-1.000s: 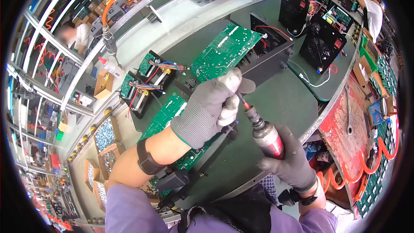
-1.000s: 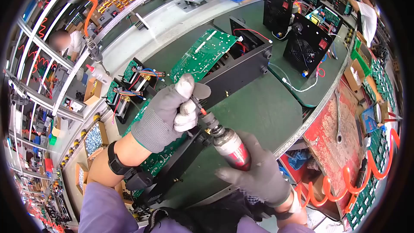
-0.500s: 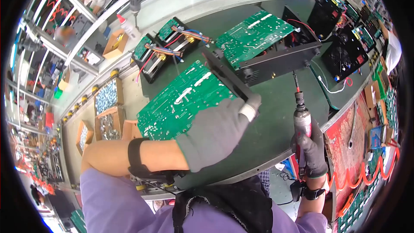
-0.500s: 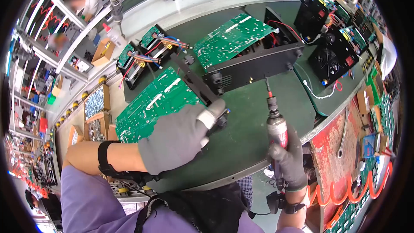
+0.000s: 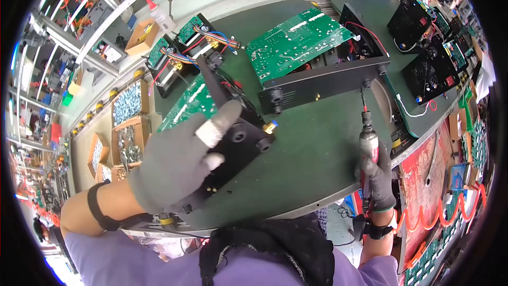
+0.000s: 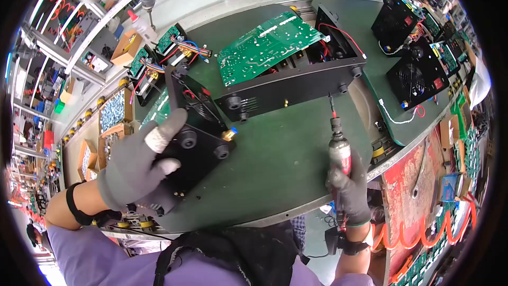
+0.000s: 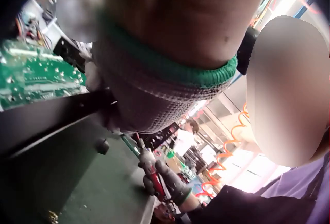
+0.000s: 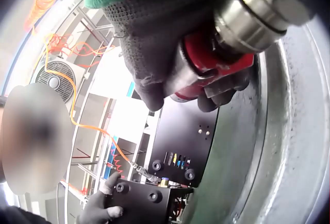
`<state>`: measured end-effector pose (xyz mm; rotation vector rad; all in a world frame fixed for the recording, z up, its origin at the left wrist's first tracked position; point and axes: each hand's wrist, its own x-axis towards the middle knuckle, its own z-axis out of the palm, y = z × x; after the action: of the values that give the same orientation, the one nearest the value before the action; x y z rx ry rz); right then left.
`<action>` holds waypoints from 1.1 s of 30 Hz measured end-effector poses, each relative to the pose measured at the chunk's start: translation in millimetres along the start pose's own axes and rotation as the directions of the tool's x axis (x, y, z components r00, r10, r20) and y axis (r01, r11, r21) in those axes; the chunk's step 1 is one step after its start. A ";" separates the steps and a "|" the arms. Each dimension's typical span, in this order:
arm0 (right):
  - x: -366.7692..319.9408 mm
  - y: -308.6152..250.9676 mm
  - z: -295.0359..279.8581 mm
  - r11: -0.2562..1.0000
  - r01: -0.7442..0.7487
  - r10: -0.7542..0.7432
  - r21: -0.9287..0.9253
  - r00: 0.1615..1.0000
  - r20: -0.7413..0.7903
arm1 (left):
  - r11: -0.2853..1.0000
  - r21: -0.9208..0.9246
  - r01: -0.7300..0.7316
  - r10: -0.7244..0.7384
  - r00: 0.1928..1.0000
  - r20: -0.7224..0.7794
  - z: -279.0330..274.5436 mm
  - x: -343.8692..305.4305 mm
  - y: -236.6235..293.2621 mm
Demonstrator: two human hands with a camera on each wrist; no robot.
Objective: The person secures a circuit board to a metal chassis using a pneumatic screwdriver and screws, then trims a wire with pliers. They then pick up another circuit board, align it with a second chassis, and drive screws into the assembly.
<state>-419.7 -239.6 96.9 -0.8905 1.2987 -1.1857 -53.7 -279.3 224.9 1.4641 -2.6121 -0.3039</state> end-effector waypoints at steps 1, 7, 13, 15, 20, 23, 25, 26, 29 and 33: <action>-3.1 2.4 -0.7 1.000 -0.006 0.007 -0.006 1.000 0.011 | 1.000 0.000 0.009 -0.009 1.000 -0.013 -0.3 -5.7 -2.0; -18.5 10.4 17.8 1.000 -0.028 0.029 -0.010 0.993 0.117 | 0.968 0.251 0.019 -0.038 0.997 0.071 17.2 -37.7 3.4; -28.9 25.5 31.8 0.997 -0.041 0.055 -0.068 0.976 0.210 | 0.893 0.344 0.291 -0.198 0.939 -0.280 44.3 -93.3 11.5; -30.6 28.4 37.5 0.998 -0.036 0.044 -0.043 0.976 0.215 | 0.782 0.349 0.517 -0.381 0.839 -0.389 52.0 -117.8 10.9; -31.8 33.8 45.0 0.999 -0.036 0.039 -0.019 0.978 0.207 | 0.749 0.335 0.571 -0.414 0.799 -0.437 70.3 -154.9 -10.0; -29.7 32.2 43.0 0.997 -0.063 0.072 -0.049 0.972 0.222 | 0.708 0.409 0.576 -0.408 0.806 -0.429 67.5 -165.3 -37.1; -29.6 35.0 42.2 0.998 -0.050 0.058 -0.048 0.978 0.200 | 0.715 0.326 0.618 -0.446 0.763 -0.468 67.5 -169.1 -69.4; -29.7 35.9 42.5 0.998 -0.040 0.047 -0.041 0.982 0.184 | 0.707 0.315 0.634 -0.455 0.748 -0.483 64.9 -166.1 -82.3; -31.4 33.4 48.2 1.000 -0.029 0.030 -0.012 0.987 0.161 | 0.679 0.372 0.633 -0.421 0.751 -0.509 49.5 -147.9 -94.1; -30.1 37.0 41.6 0.999 -0.036 0.040 -0.023 0.979 0.199 | 0.852 0.157 0.500 -0.250 0.652 -0.716 31.8 -90.1 -46.6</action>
<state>-370.4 -208.2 72.8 -0.9691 1.1612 -1.0276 25.0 -222.6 181.5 1.7900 -1.7943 0.5968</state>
